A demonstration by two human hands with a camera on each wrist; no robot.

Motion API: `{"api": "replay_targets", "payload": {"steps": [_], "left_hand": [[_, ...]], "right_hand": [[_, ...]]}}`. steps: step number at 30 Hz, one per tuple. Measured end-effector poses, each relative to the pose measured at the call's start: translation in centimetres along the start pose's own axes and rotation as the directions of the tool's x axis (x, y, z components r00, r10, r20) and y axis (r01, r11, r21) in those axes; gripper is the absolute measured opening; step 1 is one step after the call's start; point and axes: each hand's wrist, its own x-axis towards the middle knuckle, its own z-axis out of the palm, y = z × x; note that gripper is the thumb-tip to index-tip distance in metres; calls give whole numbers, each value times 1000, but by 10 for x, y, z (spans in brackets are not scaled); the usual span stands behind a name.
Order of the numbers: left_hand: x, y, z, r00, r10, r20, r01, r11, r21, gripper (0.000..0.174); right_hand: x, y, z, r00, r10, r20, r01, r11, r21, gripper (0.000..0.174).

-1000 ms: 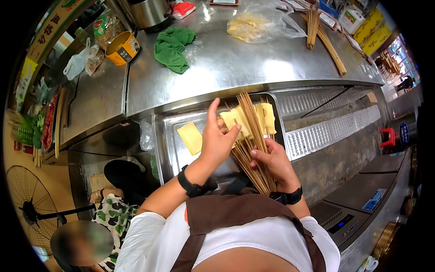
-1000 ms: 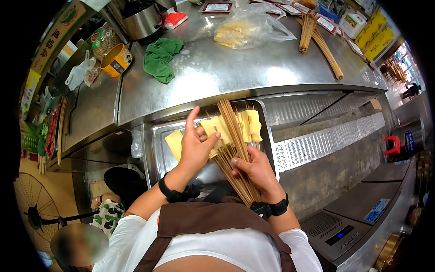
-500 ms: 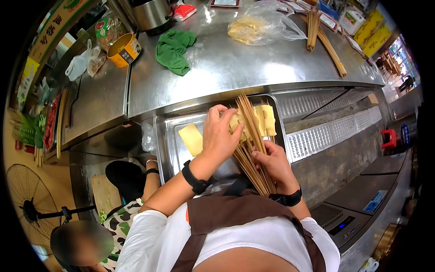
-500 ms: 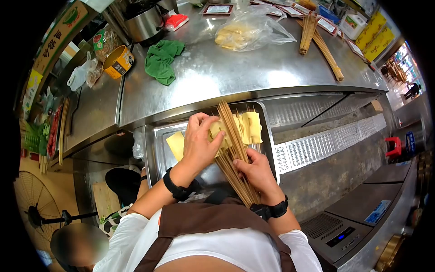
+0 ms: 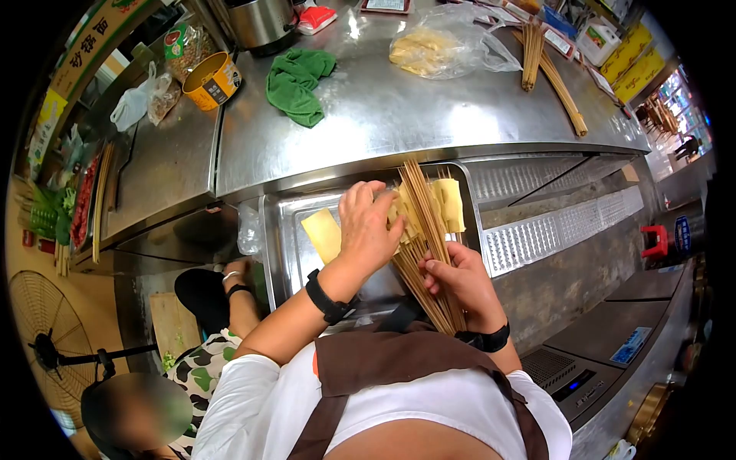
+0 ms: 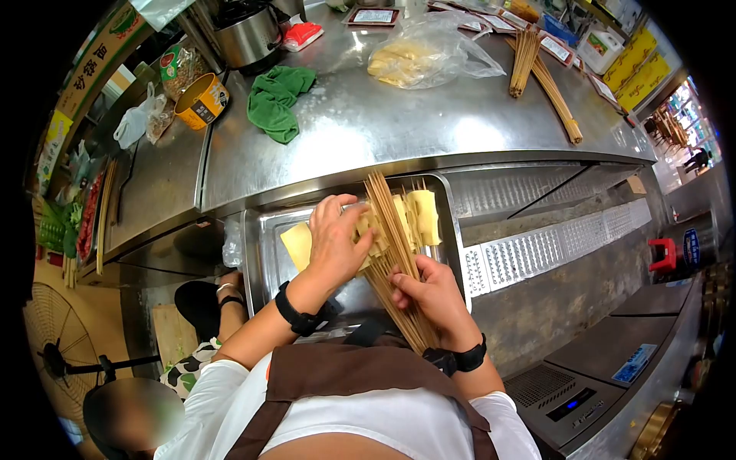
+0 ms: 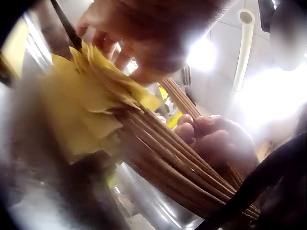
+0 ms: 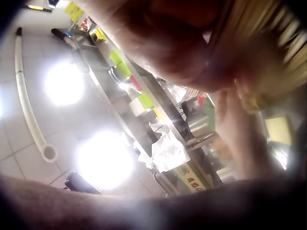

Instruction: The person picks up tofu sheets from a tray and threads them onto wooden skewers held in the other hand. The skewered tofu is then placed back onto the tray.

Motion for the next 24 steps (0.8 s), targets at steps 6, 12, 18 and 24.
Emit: {"api": "replay_targets", "payload": {"steps": [6,12,18,24], "left_hand": [[10,-1,6,984,-175,13,166,904,-395,17],[17,-3,3,911,-320,259,411,687,-599,18],[14,-8,-11,890,-311,333,455,618,-641,14],[9,-35,-73,888,-133,440,182,981,-71,17]], "right_hand": [[4,4,2,999,-43,-10,43,995,86,15],[0,1,-2,998,-58,-14,57,998,-11,17],[3,6,-4,998,-64,4,63,995,72,10],[2,4,-4,999,-40,3,40,995,96,13]]}}
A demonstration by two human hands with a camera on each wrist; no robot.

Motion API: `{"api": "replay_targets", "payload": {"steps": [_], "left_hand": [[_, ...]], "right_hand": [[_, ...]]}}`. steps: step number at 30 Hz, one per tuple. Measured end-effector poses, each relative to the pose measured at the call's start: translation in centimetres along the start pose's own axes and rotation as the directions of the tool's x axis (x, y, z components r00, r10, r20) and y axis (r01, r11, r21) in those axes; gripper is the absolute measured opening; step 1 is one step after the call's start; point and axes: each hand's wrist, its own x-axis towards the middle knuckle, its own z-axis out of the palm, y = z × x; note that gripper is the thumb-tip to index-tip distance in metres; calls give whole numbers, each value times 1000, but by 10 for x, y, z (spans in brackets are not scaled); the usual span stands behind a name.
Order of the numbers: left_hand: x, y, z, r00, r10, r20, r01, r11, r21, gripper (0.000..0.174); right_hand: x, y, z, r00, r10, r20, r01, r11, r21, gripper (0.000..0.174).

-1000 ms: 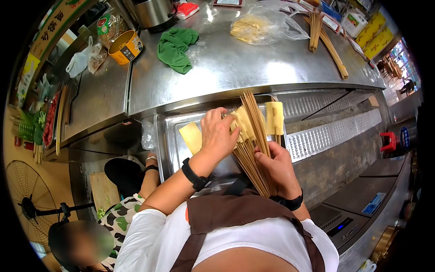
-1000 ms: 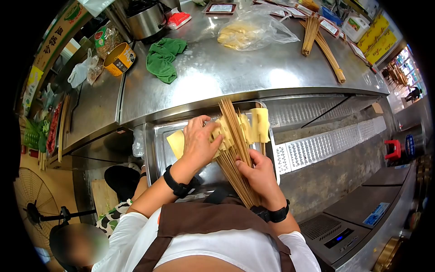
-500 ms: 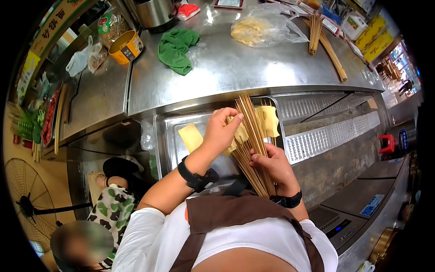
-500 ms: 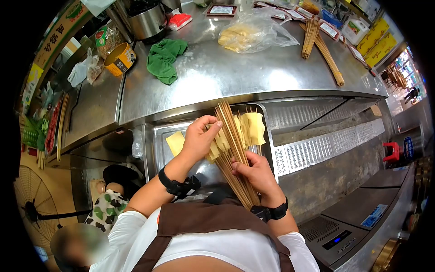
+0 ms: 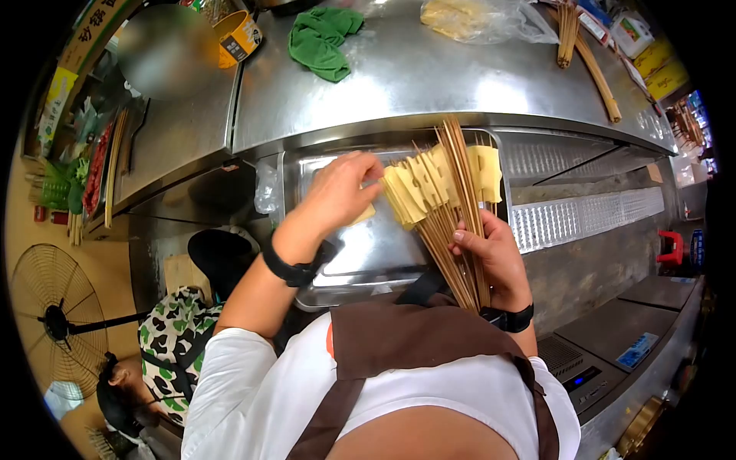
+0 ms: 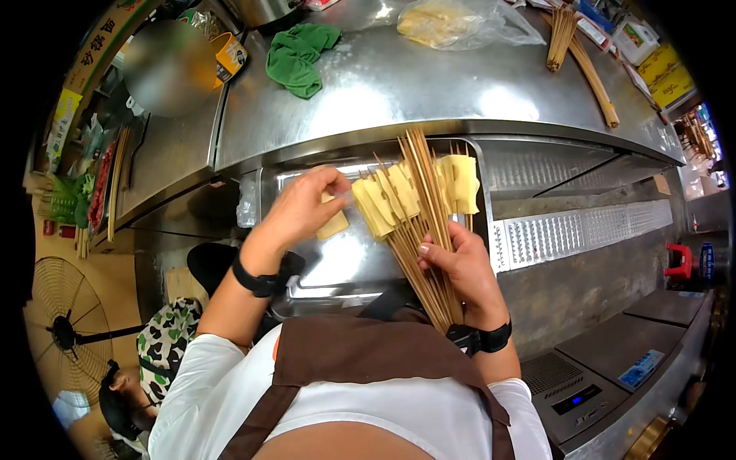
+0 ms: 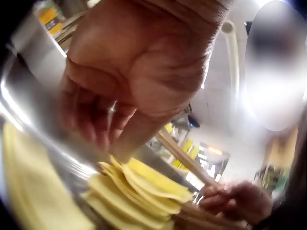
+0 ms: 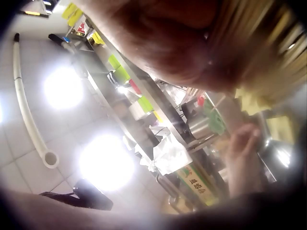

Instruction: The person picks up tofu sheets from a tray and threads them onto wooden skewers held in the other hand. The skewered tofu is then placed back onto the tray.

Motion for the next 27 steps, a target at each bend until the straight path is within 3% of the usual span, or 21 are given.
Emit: {"api": "replay_targets", "payload": {"steps": [3,6,9,12,13,16,21,27], "left_hand": [[-16,-24,-10,994,2,109,-51,892,449,18],[-19,-31,-4,967,-32,254,-109,846,523,19],[-13,-39,-1,962,46,269,-176,859,481,18],[-9,-45,0,943,-7,333,-164,860,483,15],[-10,-51,0,948,91,305,-233,854,466,12],[-7,-64,4,961,28,275,-145,898,416,8],[-5,-49,-12,924,24,382,-173,916,361,16],[-9,-43,-12,935,-24,353,-125,912,391,18]], "right_hand": [[-1,0,2,1000,10,0,-10,1000,8,12],[1,0,2,1000,13,-2,-13,1000,19,12],[1,1,0,1000,10,-2,-10,1000,0,11],[-2,-1,-1,1000,8,3,-7,997,-72,9],[0,-2,-1,1000,-13,18,15,994,-104,8],[3,2,-1,999,-40,22,41,997,-65,9],[5,5,-2,1000,-30,6,30,999,-25,10],[6,7,0,999,-30,-23,30,1000,6,11]]}}
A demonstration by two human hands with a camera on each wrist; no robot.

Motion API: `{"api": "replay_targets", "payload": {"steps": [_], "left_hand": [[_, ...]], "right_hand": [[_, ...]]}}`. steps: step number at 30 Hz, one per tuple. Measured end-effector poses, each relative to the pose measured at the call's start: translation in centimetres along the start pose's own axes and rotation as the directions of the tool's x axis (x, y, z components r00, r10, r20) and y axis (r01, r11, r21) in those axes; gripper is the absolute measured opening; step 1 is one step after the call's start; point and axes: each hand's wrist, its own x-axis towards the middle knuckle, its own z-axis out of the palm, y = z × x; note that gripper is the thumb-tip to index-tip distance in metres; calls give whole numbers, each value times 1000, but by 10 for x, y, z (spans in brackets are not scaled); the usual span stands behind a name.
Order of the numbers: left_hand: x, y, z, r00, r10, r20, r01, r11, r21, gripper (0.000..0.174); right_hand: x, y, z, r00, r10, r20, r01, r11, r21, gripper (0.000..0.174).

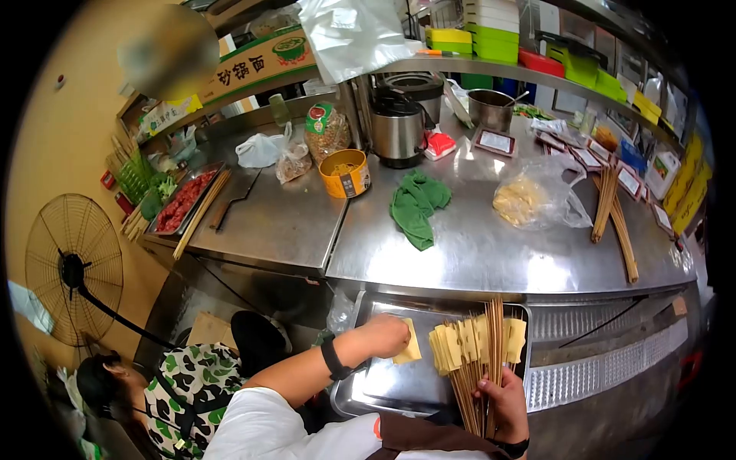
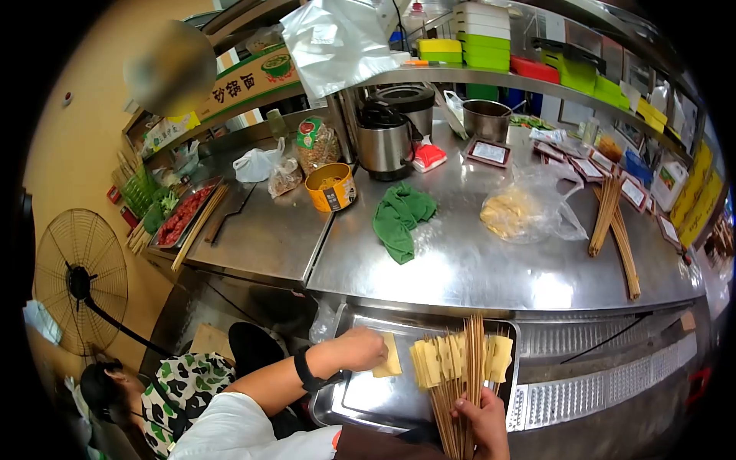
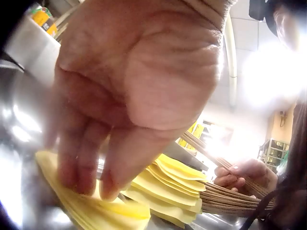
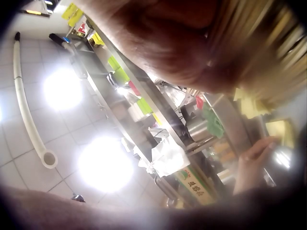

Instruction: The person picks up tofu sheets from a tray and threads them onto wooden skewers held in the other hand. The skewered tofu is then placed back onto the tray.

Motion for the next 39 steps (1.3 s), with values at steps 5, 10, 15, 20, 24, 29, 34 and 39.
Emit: {"api": "replay_targets", "payload": {"steps": [5,10,15,20,24,29,34,39], "left_hand": [[-3,0,3,999,-34,-37,32,998,-51,16],[-1,-9,20,979,110,-173,-103,994,48,8],[6,-12,30,983,88,-163,-80,995,55,6],[4,-9,30,979,66,-191,-52,996,76,11],[6,-13,35,974,105,-200,-88,992,89,15],[7,-9,27,993,77,-89,-69,993,91,15],[1,-5,11,998,2,-70,-6,998,-60,11],[-5,-11,-4,986,-133,-102,50,814,-579,4]], "right_hand": [[0,4,-1,1000,-28,2,28,999,-44,13],[-1,-1,8,998,-38,-52,34,997,-69,14],[-1,-2,11,995,-47,-86,38,994,-103,11],[3,4,4,997,-50,-65,43,994,-101,9],[-1,-2,13,996,-43,-78,37,996,-82,9],[-5,-8,20,993,-34,-115,19,992,-125,8],[-8,-11,25,990,-19,-139,10,998,-66,9],[-5,-10,17,995,-13,-94,4,996,-90,10]]}}
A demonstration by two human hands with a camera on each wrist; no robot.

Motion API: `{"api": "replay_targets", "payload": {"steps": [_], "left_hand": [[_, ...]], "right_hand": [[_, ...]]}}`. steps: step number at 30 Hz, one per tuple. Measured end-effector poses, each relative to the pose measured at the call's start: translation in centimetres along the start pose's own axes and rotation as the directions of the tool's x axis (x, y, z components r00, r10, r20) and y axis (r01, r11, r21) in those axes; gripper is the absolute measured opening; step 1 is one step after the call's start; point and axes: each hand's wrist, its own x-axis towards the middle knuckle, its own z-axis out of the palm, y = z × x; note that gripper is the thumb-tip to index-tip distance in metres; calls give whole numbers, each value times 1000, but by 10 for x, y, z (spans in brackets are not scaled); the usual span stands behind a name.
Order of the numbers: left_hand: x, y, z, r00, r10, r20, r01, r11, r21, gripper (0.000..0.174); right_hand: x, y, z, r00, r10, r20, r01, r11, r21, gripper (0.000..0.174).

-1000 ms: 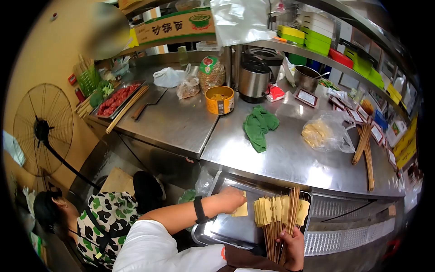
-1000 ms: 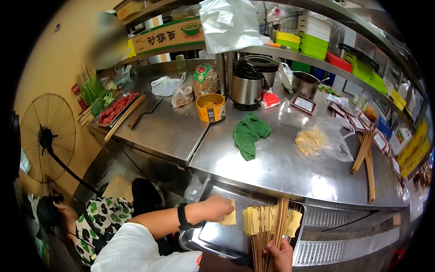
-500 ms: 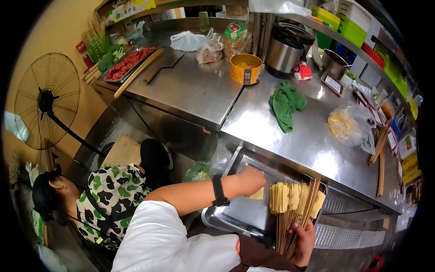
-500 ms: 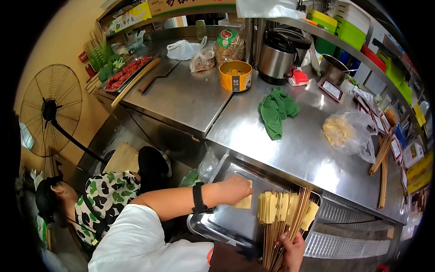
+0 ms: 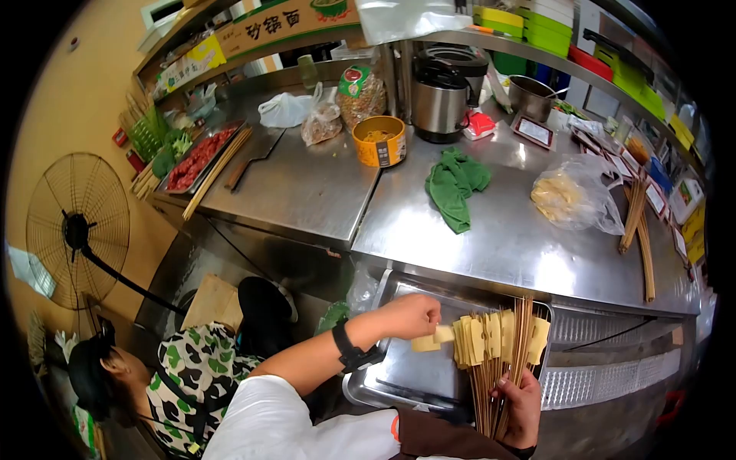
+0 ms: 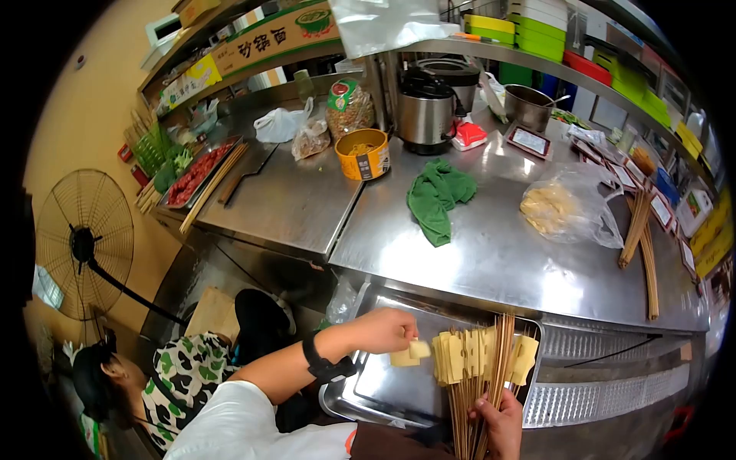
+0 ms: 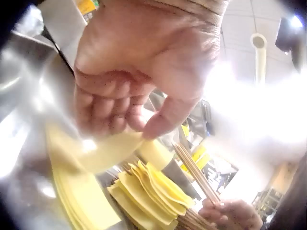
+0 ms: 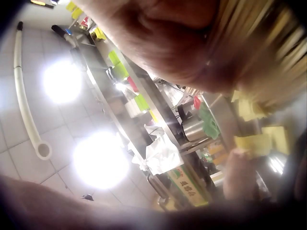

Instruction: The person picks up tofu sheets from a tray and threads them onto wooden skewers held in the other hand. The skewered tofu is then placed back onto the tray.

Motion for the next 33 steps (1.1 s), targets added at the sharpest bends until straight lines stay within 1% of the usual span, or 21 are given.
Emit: {"api": "replay_targets", "payload": {"steps": [1,2,3,4,7,9,11,12,13,14,17,18,20,21,22,24,25,27,28,31,33], "left_hand": [[2,1,1,999,-38,6,39,955,-295,4],[2,-2,4,996,-84,9,74,819,-569,4],[2,-7,6,992,-127,21,95,607,-789,4],[6,-12,10,993,-113,43,91,468,-879,6],[8,-7,17,999,-41,-10,-1,195,-981,6],[14,-6,25,997,1,-73,-73,89,-993,6],[29,-21,42,993,31,-115,-111,-100,-989,16],[29,-9,38,997,-8,-81,-81,-152,-985,20],[26,7,39,998,-46,-41,-50,-207,-977,23],[24,17,40,996,-84,11,-12,-267,-964,27],[34,11,63,984,-176,-10,-25,-78,-997,31],[31,17,60,986,-164,-11,-10,5,-1000,28],[34,10,66,985,-173,-25,-24,9,-1000,29],[33,11,65,981,-192,-35,-21,76,-997,27],[34,14,64,965,-244,-98,-42,222,-974,22],[34,25,60,943,-286,-171,-35,426,-904,16],[33,33,58,937,-289,-196,-46,454,-890,15],[31,43,56,955,-248,-163,-56,389,-919,18],[33,42,57,950,-282,-135,-27,354,-935,19],[34,37,60,964,-261,-48,17,240,-971,22],[35,33,63,978,-209,-8,26,160,-987,24]], "right_hand": [[-1,2,-4,1000,6,6,-6,1000,-6,10],[1,2,-6,1000,9,27,-8,1000,-26,11],[1,1,-5,1000,14,26,-14,1000,-1,11],[0,-1,-4,999,14,31,-15,1000,25,12],[3,7,-8,999,-1,43,-1,999,54,15],[6,10,-10,999,-12,51,11,999,31,16],[2,3,-8,998,8,62,-6,999,-39,15],[-2,-2,-11,995,33,90,-25,996,-81,18],[-3,-2,-15,992,61,112,-47,991,-125,22],[3,-4,-19,965,216,146,-180,957,-226,53],[6,4,-11,996,38,76,-35,999,-42,10],[3,0,-9,995,24,92,-18,998,-66,7],[1,-3,-9,992,8,128,1,998,-69,6],[1,-2,-7,993,8,120,-5,1000,-29,7],[2,-2,-6,993,32,110,-31,999,-7,7],[-1,0,-9,993,61,98,-63,998,21,8],[0,-2,-8,993,57,103,-60,998,28,9],[0,0,-12,992,78,102,-85,994,69,11],[1,0,-12,991,80,109,-90,992,92,12],[0,-3,-9,990,98,99,-109,989,105,13],[0,-2,-11,990,97,101,-107,988,109,12]]}}
